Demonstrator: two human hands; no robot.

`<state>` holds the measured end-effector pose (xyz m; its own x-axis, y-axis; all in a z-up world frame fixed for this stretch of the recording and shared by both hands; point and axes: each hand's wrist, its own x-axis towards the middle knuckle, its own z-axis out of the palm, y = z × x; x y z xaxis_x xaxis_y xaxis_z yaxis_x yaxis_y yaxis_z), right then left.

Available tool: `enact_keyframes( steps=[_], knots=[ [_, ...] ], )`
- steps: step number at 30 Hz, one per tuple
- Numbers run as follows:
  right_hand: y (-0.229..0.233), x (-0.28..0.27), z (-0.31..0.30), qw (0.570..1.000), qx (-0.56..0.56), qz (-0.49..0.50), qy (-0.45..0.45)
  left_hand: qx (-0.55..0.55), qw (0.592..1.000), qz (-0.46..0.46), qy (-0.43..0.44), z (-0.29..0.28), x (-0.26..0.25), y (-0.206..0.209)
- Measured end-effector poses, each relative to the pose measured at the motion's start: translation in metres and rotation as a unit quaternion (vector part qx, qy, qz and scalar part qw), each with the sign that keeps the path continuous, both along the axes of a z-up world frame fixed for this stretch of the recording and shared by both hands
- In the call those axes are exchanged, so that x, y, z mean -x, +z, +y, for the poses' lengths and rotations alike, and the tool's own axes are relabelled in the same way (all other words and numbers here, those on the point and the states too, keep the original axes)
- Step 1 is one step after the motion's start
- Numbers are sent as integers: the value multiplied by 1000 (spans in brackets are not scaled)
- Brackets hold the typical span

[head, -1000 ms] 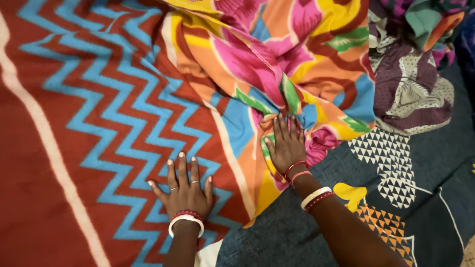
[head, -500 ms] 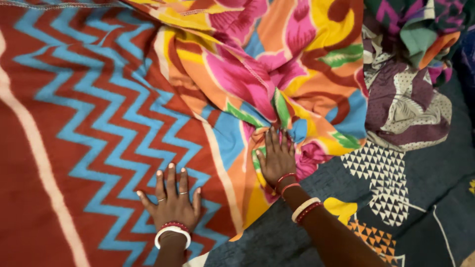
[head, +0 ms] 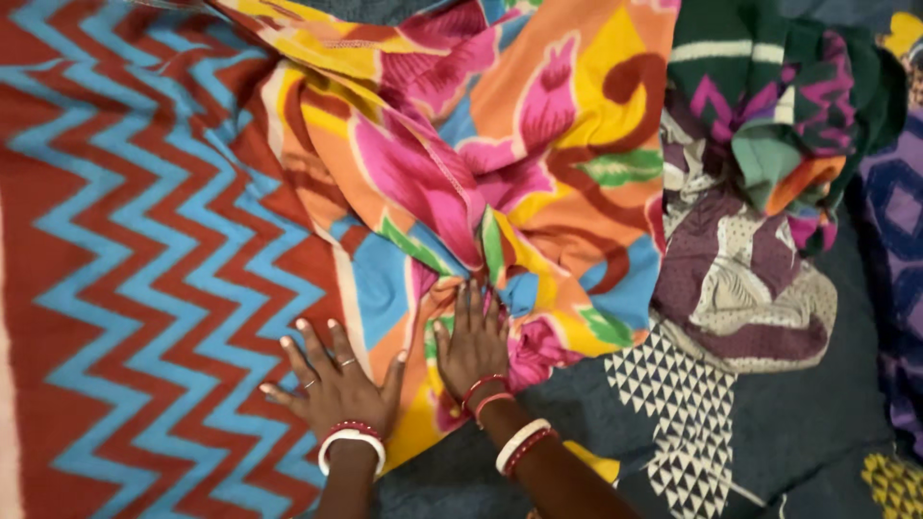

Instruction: The person folds a large colorful patterned cloth on a bed. They smooth the fabric, fold it in half, and then fold it again into a smaller rectangle, adjusting the edges to align them neatly.

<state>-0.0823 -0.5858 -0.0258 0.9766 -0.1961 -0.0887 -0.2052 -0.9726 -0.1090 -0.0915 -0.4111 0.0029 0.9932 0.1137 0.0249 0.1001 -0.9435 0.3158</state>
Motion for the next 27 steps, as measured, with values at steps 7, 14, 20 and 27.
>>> enact_keyframes(
  steps=[7, 14, 20, 27],
  knots=[
    [0, 3, -4, 1000, -23, 11, 1, -24, 999, 28, -3, -5, 0, -3],
    [-3, 6, -4, 1000, -17, -6, 10, -15, 1000, 10, -2, -7, 3, -6],
    [0, 5, -5, 999, -31, -11, 17, -43, 998, 47, 0, -10, -1, 2],
    [5, -2, -16, 995, -84, 35, 33, -62, 996, 62, 5, -11, -2, 6]
  ],
)
